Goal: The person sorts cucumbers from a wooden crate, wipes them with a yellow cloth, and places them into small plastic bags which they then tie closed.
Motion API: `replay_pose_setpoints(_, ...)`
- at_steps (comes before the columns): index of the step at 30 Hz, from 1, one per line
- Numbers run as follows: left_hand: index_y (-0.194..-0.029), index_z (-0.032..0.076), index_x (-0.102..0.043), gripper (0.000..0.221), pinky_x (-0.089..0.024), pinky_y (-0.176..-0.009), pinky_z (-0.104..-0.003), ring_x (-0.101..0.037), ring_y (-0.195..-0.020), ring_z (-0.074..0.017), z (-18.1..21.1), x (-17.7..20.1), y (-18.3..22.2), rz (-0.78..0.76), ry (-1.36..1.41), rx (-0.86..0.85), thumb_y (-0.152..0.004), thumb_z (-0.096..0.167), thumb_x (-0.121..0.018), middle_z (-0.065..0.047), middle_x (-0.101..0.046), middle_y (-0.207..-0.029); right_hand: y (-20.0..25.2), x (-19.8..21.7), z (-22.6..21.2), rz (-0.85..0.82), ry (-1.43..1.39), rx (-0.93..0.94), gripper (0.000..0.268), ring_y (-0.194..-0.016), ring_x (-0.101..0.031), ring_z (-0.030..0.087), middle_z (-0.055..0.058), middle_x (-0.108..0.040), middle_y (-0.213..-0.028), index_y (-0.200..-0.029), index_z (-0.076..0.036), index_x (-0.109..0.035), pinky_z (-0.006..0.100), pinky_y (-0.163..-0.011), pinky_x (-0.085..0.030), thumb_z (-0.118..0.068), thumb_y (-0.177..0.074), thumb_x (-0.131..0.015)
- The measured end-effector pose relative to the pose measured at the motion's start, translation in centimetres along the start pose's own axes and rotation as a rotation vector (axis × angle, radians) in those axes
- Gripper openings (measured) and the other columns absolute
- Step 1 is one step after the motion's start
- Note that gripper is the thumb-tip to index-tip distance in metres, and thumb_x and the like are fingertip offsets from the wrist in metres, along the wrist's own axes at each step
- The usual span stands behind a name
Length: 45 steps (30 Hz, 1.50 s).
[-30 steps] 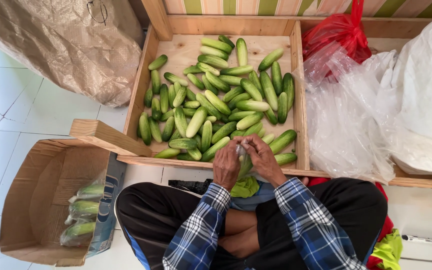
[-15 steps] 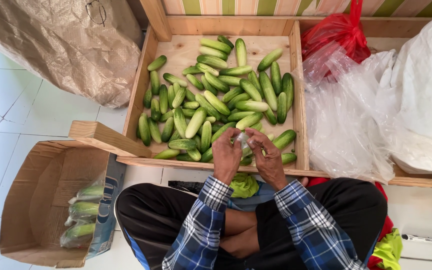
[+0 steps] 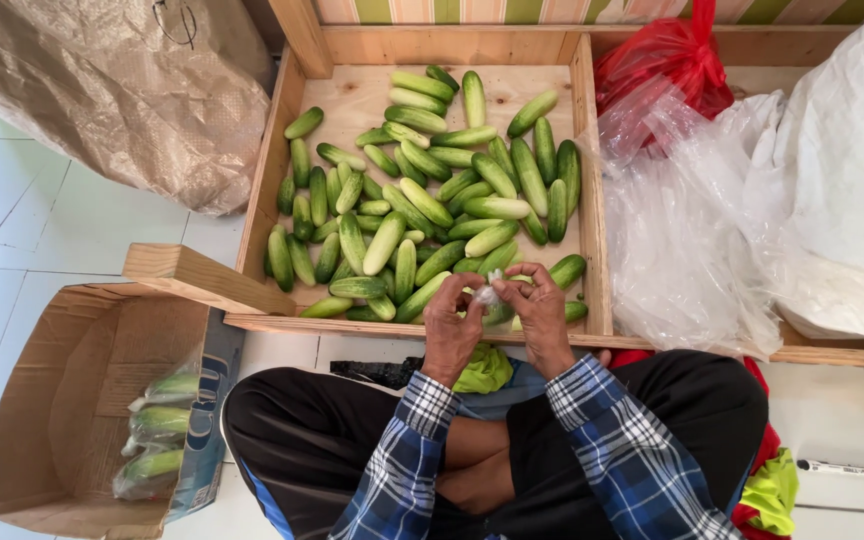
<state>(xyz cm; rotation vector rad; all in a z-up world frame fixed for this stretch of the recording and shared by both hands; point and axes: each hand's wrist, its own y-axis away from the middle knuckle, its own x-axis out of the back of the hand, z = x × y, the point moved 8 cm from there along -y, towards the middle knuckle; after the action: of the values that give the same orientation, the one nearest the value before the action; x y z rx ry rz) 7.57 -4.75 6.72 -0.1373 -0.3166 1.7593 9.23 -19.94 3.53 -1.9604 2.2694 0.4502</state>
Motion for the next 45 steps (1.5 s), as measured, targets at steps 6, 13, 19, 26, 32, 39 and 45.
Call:
replay_pose_setpoints(6, -0.093, 0.011, -0.067, 0.019, -0.058, -0.060, -0.029, -0.072, -0.055, -0.0182, 0.5, 0.9, -0.1, 0.018, -0.053, 0.046, -0.084, -0.004, -0.073, -0.003, -0.069, -0.069, 0.3, -0.8, -1.2, -0.048, 0.180, 0.065, 0.010, -0.078, -0.063, 0.004, 0.006, -0.077, -0.080, -0.097, -0.006, -0.081, 0.023, -0.075, -0.056, -0.010, -0.088, -0.084)
replay_pose_setpoints(13, -0.086, 0.006, -0.070, 0.012, -0.060, -0.052, -0.033, -0.076, -0.060, -0.0235, -0.9, 2.7, -0.9, 0.054, -0.080, 0.227, -0.080, -0.004, -0.075, -0.016, -0.074, -0.074, 1.0, -2.5, -1.3, -0.275, 0.405, 0.334, 0.028, -0.101, -0.070, 0.017, 0.013, -0.077, -0.106, -0.112, -0.012, -0.082, 0.038, -0.095, -0.054, -0.013, -0.084, -0.085)
replay_pose_setpoints(19, -0.092, -0.001, -0.076, 0.014, -0.065, -0.060, -0.029, -0.076, -0.069, -0.0223, -3.4, 1.2, -1.0, -0.140, 0.153, 0.489, -0.082, -0.007, -0.068, -0.016, -0.074, -0.078, 0.3, -1.8, -0.2, -0.220, 0.373, 0.321, 0.028, -0.100, -0.072, 0.020, 0.014, -0.077, -0.102, -0.106, -0.012, -0.083, 0.037, -0.094, -0.055, -0.010, -0.079, -0.089)
replay_pose_setpoints(26, -0.085, 0.011, -0.074, 0.009, -0.062, -0.055, -0.038, -0.076, -0.067, -0.0277, -0.7, 1.6, 0.7, 0.114, -0.296, 0.143, -0.086, 0.003, -0.070, -0.010, -0.076, -0.072, 0.6, -1.1, 0.0, -0.172, 0.402, 0.311, 0.017, -0.108, -0.069, 0.022, 0.013, -0.073, -0.113, -0.101, -0.008, -0.082, 0.039, -0.099, -0.051, -0.009, -0.085, -0.083)
replay_pose_setpoints(32, -0.092, 0.003, -0.073, 0.012, -0.065, -0.059, -0.036, -0.077, -0.072, -0.0299, -0.9, 1.0, 1.3, 0.148, -0.196, 0.064, -0.090, -0.005, -0.064, -0.017, -0.075, -0.078, 0.7, -1.4, 0.9, -0.188, 0.151, 0.107, 0.008, -0.115, -0.061, 0.021, 0.013, -0.065, -0.119, -0.093, -0.001, -0.078, 0.038, -0.104, -0.047, -0.004, -0.085, -0.078)
replay_pose_setpoints(39, -0.095, 0.004, -0.073, 0.010, -0.065, -0.062, -0.026, -0.077, -0.068, -0.0170, -2.6, 0.5, 0.9, 0.116, 0.137, 0.276, -0.088, -0.002, -0.070, -0.014, -0.079, -0.085, 1.3, -1.6, 0.7, -0.228, -0.193, -0.202, 0.014, -0.112, -0.063, 0.016, 0.015, -0.066, -0.133, -0.103, 0.004, -0.076, 0.033, -0.103, -0.049, -0.003, -0.092, -0.071)
replay_pose_setpoints(45, -0.114, -0.003, -0.075, 0.027, -0.065, -0.076, -0.033, -0.074, -0.094, -0.0244, -4.4, 0.5, 1.9, 0.044, 0.330, 0.313, -0.087, -0.005, -0.074, -0.024, -0.076, -0.109, 0.6, -1.3, 2.2, -0.227, -0.084, -0.180, 0.020, -0.112, -0.060, 0.010, 0.007, -0.067, -0.132, -0.113, -0.002, -0.074, 0.032, -0.104, -0.046, -0.014, -0.100, -0.066)
